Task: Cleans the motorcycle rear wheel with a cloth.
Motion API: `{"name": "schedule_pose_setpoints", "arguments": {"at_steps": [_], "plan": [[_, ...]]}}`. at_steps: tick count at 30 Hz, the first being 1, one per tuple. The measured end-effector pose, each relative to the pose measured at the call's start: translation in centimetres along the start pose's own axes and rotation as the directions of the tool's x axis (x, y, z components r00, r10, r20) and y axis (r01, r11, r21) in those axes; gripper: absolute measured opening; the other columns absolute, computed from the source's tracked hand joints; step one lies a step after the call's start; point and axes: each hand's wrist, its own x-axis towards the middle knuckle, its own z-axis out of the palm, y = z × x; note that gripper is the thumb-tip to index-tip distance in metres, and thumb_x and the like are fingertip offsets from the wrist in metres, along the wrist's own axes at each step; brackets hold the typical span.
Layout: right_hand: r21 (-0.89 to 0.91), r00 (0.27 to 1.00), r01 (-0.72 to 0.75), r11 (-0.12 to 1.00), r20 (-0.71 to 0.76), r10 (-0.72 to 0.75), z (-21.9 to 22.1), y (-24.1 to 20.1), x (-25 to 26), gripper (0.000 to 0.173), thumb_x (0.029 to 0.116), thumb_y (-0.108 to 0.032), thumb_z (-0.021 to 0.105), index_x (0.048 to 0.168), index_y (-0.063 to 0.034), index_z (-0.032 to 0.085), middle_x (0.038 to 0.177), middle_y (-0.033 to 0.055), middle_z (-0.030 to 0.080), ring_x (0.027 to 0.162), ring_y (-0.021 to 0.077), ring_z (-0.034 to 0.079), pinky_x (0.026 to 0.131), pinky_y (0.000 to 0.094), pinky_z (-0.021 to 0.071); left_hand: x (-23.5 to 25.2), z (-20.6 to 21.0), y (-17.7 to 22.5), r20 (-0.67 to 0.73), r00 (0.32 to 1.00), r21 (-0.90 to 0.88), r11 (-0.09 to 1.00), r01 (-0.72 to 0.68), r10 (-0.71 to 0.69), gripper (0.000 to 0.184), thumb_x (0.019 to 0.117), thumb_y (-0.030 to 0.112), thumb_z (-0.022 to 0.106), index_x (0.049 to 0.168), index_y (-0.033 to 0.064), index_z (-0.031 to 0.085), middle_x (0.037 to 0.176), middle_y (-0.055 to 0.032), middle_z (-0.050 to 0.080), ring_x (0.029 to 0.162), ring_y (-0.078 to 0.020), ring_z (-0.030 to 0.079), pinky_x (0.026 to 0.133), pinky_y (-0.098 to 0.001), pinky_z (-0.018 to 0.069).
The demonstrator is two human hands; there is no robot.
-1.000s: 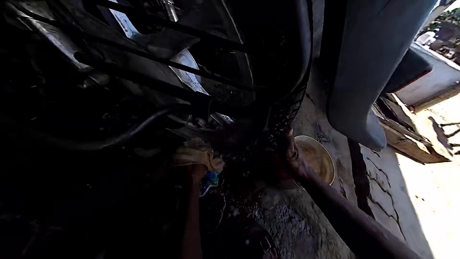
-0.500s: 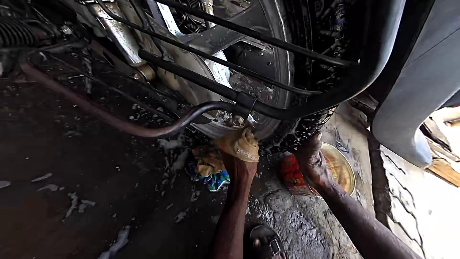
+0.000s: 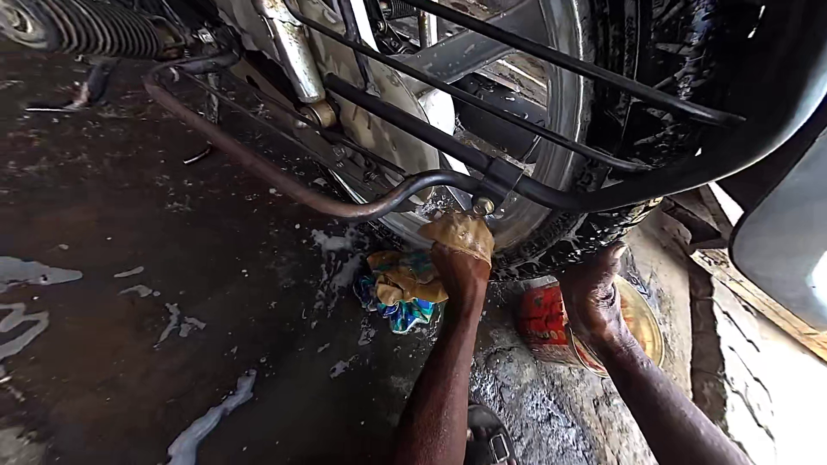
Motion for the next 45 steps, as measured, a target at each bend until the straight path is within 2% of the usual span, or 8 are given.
{"name": "schedule_pose_setpoints", "arguments": {"at_steps": [9, 15, 20, 23, 30, 35, 40, 45], "plan": [[0.031, 0.999, -0.012, 0.999, 0.037, 0.011, -0.2, 0.0, 0.1, 0.083, 0.0918, -0.083, 0.022, 0.150, -0.0254, 0.036, 0.141, -0.0056, 0.056, 0.133, 0.0128, 0.052, 0.109, 0.0439, 0.0484, -2.0, -2.0, -3.7, 0.244, 0.888, 0.295, 0.843, -0.450, 0.389, 0.042, 0.0880, 0.040, 0.068, 0.106, 0.0029, 0.075, 0.110, -0.0224, 0.072, 0.111, -0.0420, 0.067, 0.100, -0.0625, 0.0467], [0.027, 0.998, -0.025, 0.999, 0.051, 0.024, 0.0, 0.7, -0.4, 0.082, 0.0941, -0.080, 0.019, 0.152, -0.0241, 0.035, 0.144, -0.0034, 0.054, 0.134, 0.0156, 0.052, 0.107, 0.0474, 0.0497, -0.4, -2.6, 0.1, 0.331, 0.911, 0.435, 0.817, -0.379, 0.246, 0.044, 0.0974, 0.043, 0.053, 0.121, 0.0111, 0.071, 0.119, -0.0154, 0.072, 0.117, -0.0360, 0.064, 0.099, -0.0592, 0.0455], [0.037, 0.999, -0.014, 0.999, 0.051, 0.012, -0.3, 0.6, -0.2, 0.084, 0.0925, -0.082, 0.021, 0.151, -0.0231, 0.034, 0.142, -0.0049, 0.054, 0.132, 0.0137, 0.053, 0.107, 0.0439, 0.0495, -2.9, -1.5, -2.1, 0.270, 0.912, 0.235, 0.898, -0.372, 0.308, 0.039, 0.0988, 0.030, 0.057, 0.124, 0.0041, 0.069, 0.125, -0.0227, 0.067, 0.122, -0.0416, 0.060, 0.103, -0.0630, 0.0435], [0.040, 0.999, -0.008, 0.999, 0.044, 0.006, -0.5, 0.3, 0.2, 0.086, 0.0887, -0.086, 0.027, 0.151, -0.0265, 0.035, 0.141, -0.0048, 0.056, 0.132, 0.0156, 0.054, 0.106, 0.0464, 0.0500, -3.0, -1.1, -2.6, 0.248, 0.917, 0.266, 0.888, -0.375, 0.313, 0.036, 0.0948, 0.034, 0.062, 0.113, 0.0064, 0.075, 0.115, -0.0207, 0.072, 0.115, -0.0416, 0.065, 0.099, -0.0640, 0.0462], [0.029, 0.999, -0.003, 1.000, 0.047, 0.002, 0.0, 0.1, -0.2, 0.084, 0.0915, -0.083, 0.021, 0.152, -0.0260, 0.033, 0.144, -0.0064, 0.053, 0.134, 0.0138, 0.051, 0.107, 0.0453, 0.0492, -1.9, -1.6, -0.4, 0.237, 0.931, 0.349, 0.870, -0.347, 0.277, 0.041, 0.0997, 0.036, 0.052, 0.123, 0.0064, 0.069, 0.124, -0.0208, 0.068, 0.122, -0.0407, 0.060, 0.106, -0.0623, 0.0401], [0.062, 0.999, 0.006, 0.998, 0.052, -0.009, -0.2, 0.5, 0.6, 0.086, 0.0886, -0.086, 0.027, 0.149, -0.0253, 0.035, 0.138, -0.0033, 0.056, 0.130, 0.0163, 0.054, 0.105, 0.0471, 0.0502, -2.6, -0.8, -2.3, 0.203, 0.936, 0.298, 0.893, -0.338, 0.287, 0.039, 0.0930, 0.036, 0.061, 0.114, 0.0056, 0.074, 0.118, -0.0210, 0.071, 0.118, -0.0422, 0.063, 0.102, -0.0646, 0.0431], [0.055, 0.997, -0.029, 0.998, 0.077, 0.024, 0.1, 0.5, 0.0, 0.085, 0.0908, -0.084, 0.021, 0.153, -0.0268, 0.031, 0.145, -0.0063, 0.051, 0.136, 0.0142, 0.049, 0.109, 0.0469, 0.0475, -0.3, -1.5, -2.2, 0.211, 0.961, 0.302, 0.924, -0.236, 0.176, 0.040, 0.0936, 0.036, 0.060, 0.115, 0.0045, 0.073, 0.118, -0.0217, 0.071, 0.117, -0.0403, 0.064, 0.100, -0.0607, 0.0458], [0.063, 0.996, -0.041, 0.997, 0.086, 0.035, -1.0, 1.1, 0.6, 0.090, 0.0889, -0.086, 0.022, 0.150, -0.0203, 0.032, 0.142, 0.0000, 0.053, 0.133, 0.0177, 0.052, 0.107, 0.0475, 0.0489, -1.8, -2.3, -7.5, 0.120, 0.958, -0.201, 0.939, 0.280, -0.260, 0.024, 0.0956, 0.007, 0.064, 0.113, -0.0092, 0.067, 0.113, -0.0272, 0.068, 0.111, -0.0365, 0.063, 0.100, -0.0549, 0.0472]]}}
